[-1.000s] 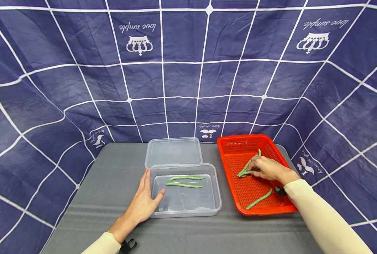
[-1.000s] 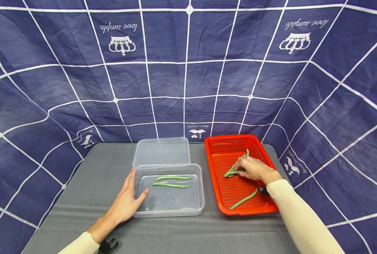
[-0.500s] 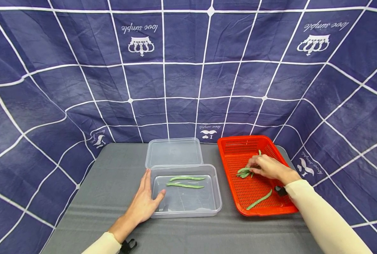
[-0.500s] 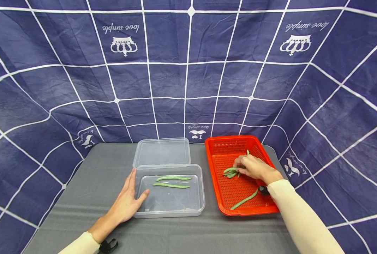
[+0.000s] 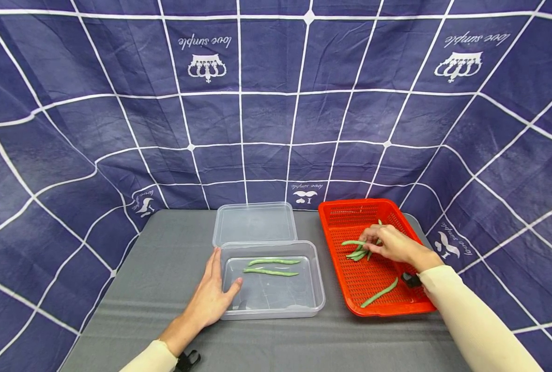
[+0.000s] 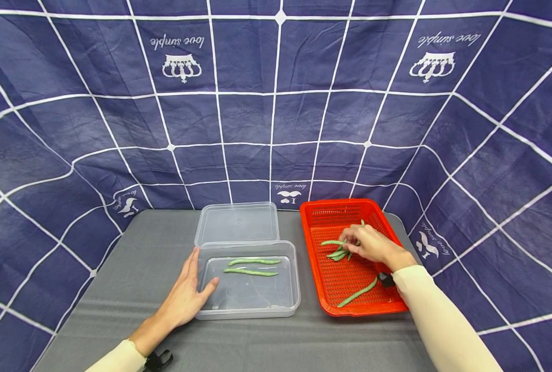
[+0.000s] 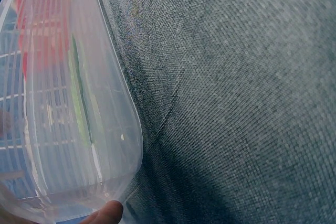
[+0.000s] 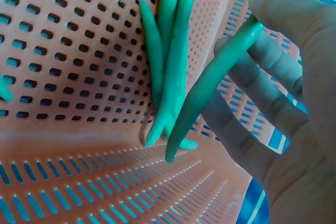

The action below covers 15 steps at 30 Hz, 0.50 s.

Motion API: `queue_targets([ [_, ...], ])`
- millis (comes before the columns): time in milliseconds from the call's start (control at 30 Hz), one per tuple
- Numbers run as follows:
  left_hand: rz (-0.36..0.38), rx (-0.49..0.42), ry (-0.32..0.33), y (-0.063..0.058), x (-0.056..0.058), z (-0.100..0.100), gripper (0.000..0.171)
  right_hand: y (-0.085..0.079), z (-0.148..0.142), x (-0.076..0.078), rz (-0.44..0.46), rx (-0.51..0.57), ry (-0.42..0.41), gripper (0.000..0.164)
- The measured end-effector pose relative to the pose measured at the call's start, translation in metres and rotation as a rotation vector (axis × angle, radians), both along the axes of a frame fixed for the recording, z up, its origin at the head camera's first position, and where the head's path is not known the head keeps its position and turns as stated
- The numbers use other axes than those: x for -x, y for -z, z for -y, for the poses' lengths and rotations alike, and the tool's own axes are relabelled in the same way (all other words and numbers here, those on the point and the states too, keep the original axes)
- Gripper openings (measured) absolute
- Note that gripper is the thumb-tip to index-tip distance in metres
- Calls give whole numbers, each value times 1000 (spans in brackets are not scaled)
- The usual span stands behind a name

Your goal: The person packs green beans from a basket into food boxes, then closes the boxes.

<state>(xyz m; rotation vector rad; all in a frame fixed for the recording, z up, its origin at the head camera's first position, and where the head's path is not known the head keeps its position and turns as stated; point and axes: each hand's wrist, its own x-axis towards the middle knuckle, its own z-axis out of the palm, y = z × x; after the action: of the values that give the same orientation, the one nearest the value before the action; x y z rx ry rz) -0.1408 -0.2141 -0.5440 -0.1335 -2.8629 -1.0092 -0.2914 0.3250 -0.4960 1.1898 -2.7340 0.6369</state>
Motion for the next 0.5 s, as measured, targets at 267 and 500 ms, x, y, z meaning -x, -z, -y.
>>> queue_targets([
  [267, -24, -6, 1, 1, 0, 0, 109, -9, 5, -5, -67, 29, 11, 23],
  [500, -25, -11, 7, 2, 0, 0, 108, -17, 12, -10, -106, 28, 30, 25],
])
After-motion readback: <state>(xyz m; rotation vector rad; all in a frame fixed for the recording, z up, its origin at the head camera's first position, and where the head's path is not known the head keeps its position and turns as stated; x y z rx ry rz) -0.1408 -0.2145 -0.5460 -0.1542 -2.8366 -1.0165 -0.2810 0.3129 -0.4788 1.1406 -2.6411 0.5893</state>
